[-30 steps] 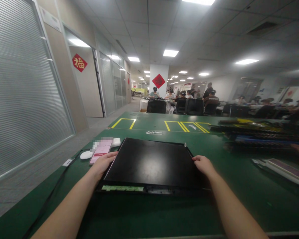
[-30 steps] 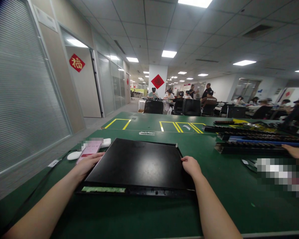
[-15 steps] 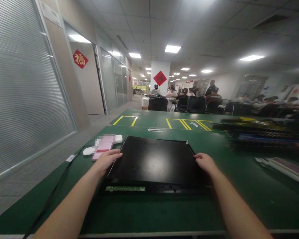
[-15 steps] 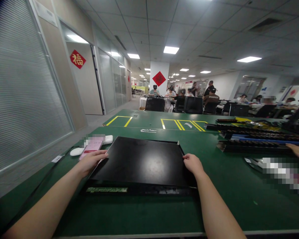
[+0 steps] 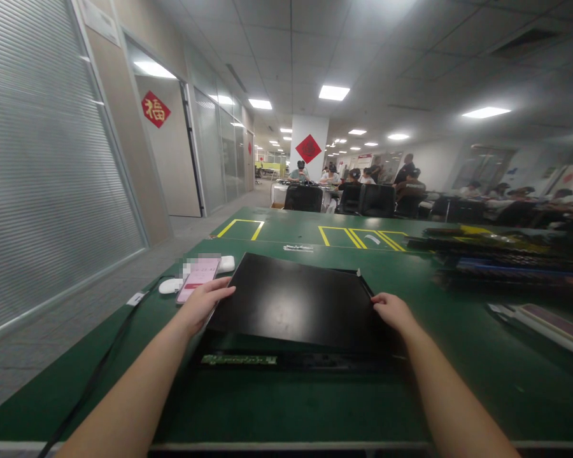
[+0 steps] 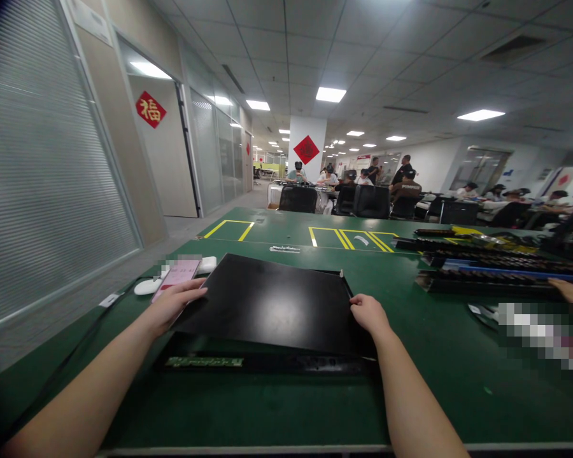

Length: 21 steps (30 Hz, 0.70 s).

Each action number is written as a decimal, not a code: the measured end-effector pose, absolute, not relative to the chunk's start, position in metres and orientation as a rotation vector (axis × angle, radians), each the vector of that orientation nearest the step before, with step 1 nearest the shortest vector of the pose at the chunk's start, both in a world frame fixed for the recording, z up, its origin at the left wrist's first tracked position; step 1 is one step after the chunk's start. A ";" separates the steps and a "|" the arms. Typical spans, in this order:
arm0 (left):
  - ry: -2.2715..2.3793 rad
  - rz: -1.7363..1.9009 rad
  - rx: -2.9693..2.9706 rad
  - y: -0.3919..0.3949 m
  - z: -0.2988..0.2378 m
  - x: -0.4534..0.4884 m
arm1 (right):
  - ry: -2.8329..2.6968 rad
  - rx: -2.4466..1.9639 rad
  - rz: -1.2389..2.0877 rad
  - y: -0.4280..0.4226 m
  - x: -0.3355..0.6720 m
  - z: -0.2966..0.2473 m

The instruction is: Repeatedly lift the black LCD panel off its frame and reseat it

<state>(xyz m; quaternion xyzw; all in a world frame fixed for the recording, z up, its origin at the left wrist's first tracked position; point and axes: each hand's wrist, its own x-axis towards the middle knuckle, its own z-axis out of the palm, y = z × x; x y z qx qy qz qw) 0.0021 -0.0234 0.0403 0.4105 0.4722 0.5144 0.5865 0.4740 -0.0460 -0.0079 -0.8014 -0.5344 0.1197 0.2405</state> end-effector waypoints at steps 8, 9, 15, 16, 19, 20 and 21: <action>1.020 1.225 0.990 -0.034 0.054 0.010 | -1.433 -2.167 0.351 -0.047 0.474 -0.006; 1.008 1.234 0.999 -0.035 0.055 0.010 | -1.417 -2.166 0.352 -0.046 0.474 -0.006; 0.907 1.303 1.059 -0.037 0.058 0.013 | -1.314 -2.129 0.403 -0.042 0.471 -0.005; 0.904 1.317 1.068 -0.038 0.058 0.014 | -1.311 -2.084 0.428 -0.042 0.471 -0.004; 0.920 1.363 1.084 -0.039 0.058 0.015 | -1.272 -1.907 0.537 -0.044 0.469 -0.002; 0.923 1.382 1.079 -0.039 0.058 0.015 | -1.242 -1.848 0.576 -0.045 0.468 -0.001; 0.925 1.403 1.067 -0.038 0.059 0.014 | -1.201 -1.791 0.613 -0.047 0.468 0.001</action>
